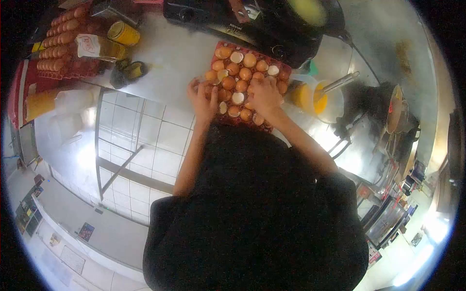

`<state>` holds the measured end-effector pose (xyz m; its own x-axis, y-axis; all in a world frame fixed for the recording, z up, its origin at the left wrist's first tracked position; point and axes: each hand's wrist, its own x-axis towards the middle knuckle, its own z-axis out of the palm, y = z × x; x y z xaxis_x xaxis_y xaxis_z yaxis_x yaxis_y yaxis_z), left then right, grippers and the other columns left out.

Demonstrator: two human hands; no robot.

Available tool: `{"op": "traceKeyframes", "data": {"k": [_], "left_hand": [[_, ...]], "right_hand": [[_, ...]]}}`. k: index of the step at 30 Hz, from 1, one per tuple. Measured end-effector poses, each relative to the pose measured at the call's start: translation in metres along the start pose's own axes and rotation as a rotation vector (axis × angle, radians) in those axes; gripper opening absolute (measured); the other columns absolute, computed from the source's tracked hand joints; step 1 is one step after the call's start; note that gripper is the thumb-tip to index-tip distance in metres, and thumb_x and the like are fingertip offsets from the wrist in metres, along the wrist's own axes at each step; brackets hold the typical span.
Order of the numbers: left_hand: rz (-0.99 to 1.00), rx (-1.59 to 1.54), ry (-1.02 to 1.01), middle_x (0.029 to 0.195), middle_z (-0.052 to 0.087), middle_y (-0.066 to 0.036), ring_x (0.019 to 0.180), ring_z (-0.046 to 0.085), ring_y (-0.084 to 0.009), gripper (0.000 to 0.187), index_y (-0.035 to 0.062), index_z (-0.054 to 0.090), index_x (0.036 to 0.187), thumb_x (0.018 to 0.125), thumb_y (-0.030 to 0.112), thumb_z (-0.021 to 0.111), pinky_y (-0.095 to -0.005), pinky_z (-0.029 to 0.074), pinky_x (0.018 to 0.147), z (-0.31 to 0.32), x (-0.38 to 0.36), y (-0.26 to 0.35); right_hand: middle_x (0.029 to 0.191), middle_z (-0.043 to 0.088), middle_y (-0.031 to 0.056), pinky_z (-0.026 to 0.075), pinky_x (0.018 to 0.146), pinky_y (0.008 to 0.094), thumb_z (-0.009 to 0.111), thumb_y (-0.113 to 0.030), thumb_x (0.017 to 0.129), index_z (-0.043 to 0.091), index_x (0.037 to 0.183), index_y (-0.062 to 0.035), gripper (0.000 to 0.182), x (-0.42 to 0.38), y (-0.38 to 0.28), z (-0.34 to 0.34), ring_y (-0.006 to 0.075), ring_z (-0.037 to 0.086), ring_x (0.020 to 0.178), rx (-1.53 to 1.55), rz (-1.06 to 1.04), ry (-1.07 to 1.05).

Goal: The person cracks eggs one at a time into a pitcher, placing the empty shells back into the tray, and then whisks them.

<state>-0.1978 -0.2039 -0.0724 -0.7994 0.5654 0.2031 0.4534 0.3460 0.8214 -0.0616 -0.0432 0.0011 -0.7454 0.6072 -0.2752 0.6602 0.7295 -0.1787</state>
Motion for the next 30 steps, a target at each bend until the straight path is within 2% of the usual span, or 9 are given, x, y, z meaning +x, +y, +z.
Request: {"op": "traceKeyframes", "data": {"k": [4,7,10,16,21,25,28,30], "left_hand": [[0.002,-0.036,0.017,0.135,0.047,-0.02,0.128,0.04,-0.0388,0.025,0.0066,0.065,0.113,0.09,0.016,0.07,-0.0521,0.031,0.11,0.0,0.0,0.001],[0.005,-0.031,0.017,0.135,0.047,-0.02,0.128,0.041,-0.0392,0.026,0.0062,0.065,0.113,0.09,0.017,0.07,-0.0524,0.032,0.109,0.001,0.0,-0.002],[-0.006,-0.008,-0.002,0.135,0.047,-0.019,0.127,0.041,-0.0392,0.026,0.0062,0.065,0.113,0.09,0.018,0.07,-0.0523,0.032,0.108,0.001,-0.001,-0.004],[0.008,0.012,-0.007,0.135,0.046,-0.019,0.126,0.041,-0.0395,0.027,0.0078,0.066,0.114,0.09,0.018,0.071,-0.0518,0.034,0.106,0.0,0.0,0.0],[-0.024,-0.045,0.01,0.134,0.047,-0.019,0.126,0.042,-0.0389,0.027,0.0095,0.067,0.114,0.089,0.017,0.072,-0.0514,0.035,0.105,0.003,-0.001,-0.001],[0.023,0.028,0.023,0.134,0.047,-0.018,0.125,0.043,-0.0385,0.026,0.0097,0.067,0.114,0.089,0.016,0.072,-0.0514,0.036,0.104,0.001,-0.001,-0.003],[0.014,0.01,0.013,0.134,0.047,-0.018,0.124,0.043,-0.0385,0.026,0.0094,0.067,0.114,0.089,0.016,0.072,-0.0513,0.036,0.105,0.001,-0.002,-0.002],[-0.007,-0.04,0.017,0.133,0.048,-0.018,0.124,0.044,-0.0382,0.026,0.0092,0.067,0.114,0.089,0.016,0.072,-0.0512,0.035,0.105,0.002,-0.002,-0.001]], "right_hand": [[0.123,0.055,0.0229,0.048,0.096,0.052,0.071,-0.023,0.083,0.063,0.12,-0.007,0.041,-0.007,-0.007,-0.003,0.0422,0.05,0.122,-0.037,-0.009,0.063],[0.124,0.055,0.0212,0.046,0.097,0.0505,0.07,-0.022,0.084,0.063,0.119,-0.0077,0.038,-0.006,-0.017,-0.011,0.0402,0.049,0.123,0.015,-0.199,0.135],[0.122,0.059,0.0199,0.043,0.099,0.0489,0.067,-0.022,0.086,0.064,0.118,-0.0093,0.035,0.004,-0.024,-0.003,0.0375,0.052,0.12,-0.068,-0.266,0.067],[0.108,0.068,0.0195,0.042,0.097,0.0475,0.063,-0.022,0.087,0.065,0.119,-0.0131,0.032,0.026,-0.04,0.006,0.0364,0.059,0.109,-0.146,-0.073,-0.032],[0.106,0.068,0.0201,0.041,0.097,0.0477,0.068,-0.026,0.082,0.064,0.119,-0.0134,0.04,0.019,-0.036,0.005,0.0366,0.059,0.109,-0.147,-0.111,0.075],[0.103,0.067,0.0196,0.042,0.096,0.0478,0.071,-0.029,0.077,0.064,0.118,-0.0132,0.045,0.017,-0.035,0.013,0.0372,0.059,0.108,-0.139,-0.144,0.207],[0.103,0.066,0.0197,0.041,0.097,0.0485,0.072,-0.03,0.077,0.064,0.117,-0.0127,0.044,0.016,-0.033,0.013,0.0389,0.058,0.108,-0.108,-0.123,0.148],[0.105,0.065,0.0186,0.043,0.094,0.0489,0.071,-0.03,0.079,0.065,0.114,-0.0124,0.04,0.016,-0.031,0.014,0.0396,0.059,0.106,-0.094,-0.161,0.184]]}}
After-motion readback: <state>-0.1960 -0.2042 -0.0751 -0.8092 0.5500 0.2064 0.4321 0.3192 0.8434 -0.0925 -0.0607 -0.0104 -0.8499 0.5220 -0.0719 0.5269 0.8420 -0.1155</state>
